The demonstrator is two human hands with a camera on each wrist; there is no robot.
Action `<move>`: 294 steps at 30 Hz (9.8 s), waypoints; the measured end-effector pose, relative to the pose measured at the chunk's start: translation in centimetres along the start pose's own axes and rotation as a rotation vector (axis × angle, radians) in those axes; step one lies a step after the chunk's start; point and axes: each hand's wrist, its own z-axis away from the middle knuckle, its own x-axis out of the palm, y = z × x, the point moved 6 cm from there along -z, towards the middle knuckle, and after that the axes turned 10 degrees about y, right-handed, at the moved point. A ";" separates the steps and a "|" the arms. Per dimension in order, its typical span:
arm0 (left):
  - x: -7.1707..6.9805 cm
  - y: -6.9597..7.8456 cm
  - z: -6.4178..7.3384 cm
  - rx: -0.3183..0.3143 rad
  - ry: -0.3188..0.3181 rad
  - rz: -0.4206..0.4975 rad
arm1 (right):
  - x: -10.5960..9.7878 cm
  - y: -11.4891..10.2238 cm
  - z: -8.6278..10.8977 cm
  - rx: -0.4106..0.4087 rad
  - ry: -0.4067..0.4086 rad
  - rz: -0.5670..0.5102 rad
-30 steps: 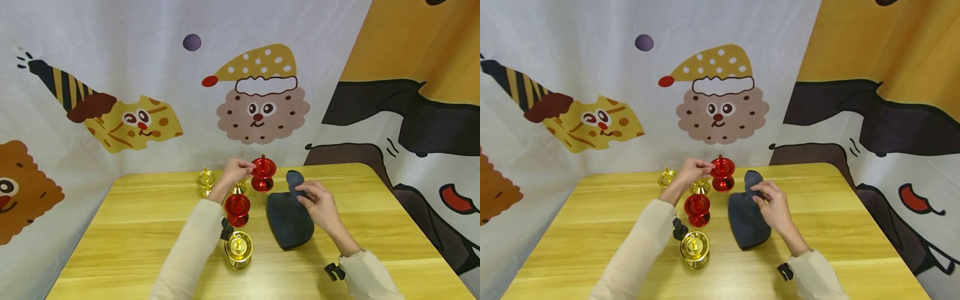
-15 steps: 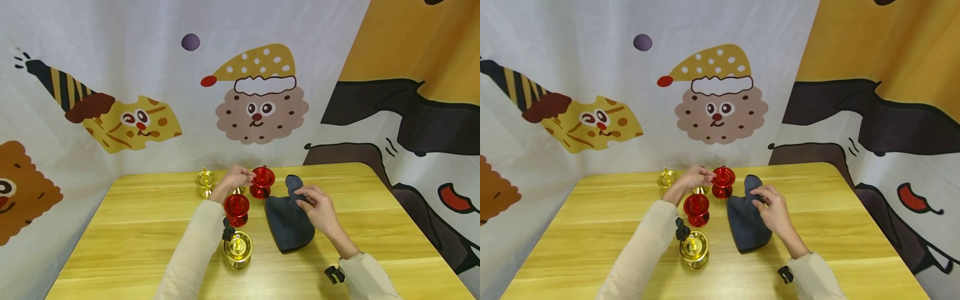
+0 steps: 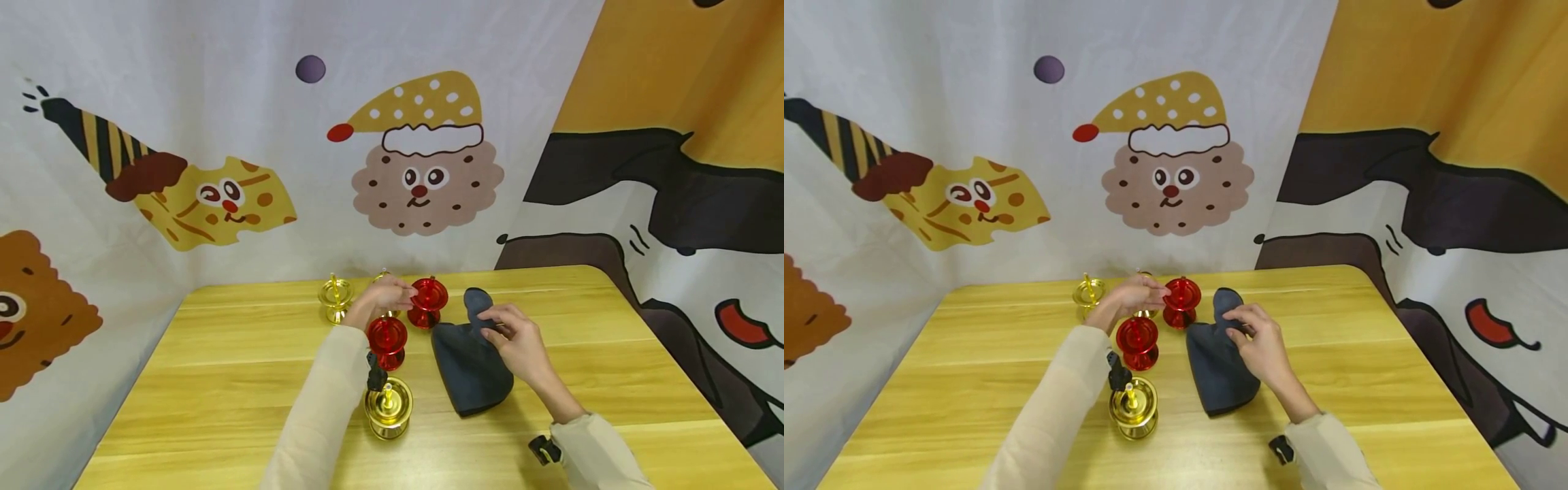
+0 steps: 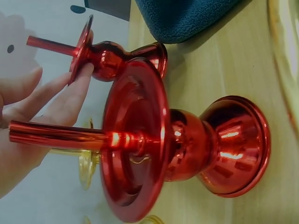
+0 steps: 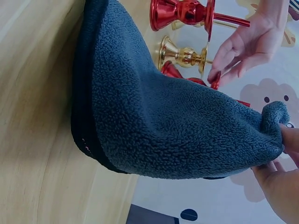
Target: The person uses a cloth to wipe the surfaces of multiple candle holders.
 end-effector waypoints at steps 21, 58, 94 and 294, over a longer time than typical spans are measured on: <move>-0.1 -1.5 -0.5 0.040 -0.047 -0.171 | 0.0 0.2 0.2 0.020 -0.013 -0.005; 0.9 -0.9 -0.8 0.149 -0.163 -0.105 | 0.2 0.3 0.2 0.031 -0.028 0.004; -8.3 -5.4 -5.5 0.120 0.093 -0.105 | -2.3 0.3 -1.0 0.005 -0.063 0.098; 0.8 2.4 10.8 0.267 0.096 0.124 | 2.5 -5.5 -0.2 -0.141 -0.150 0.106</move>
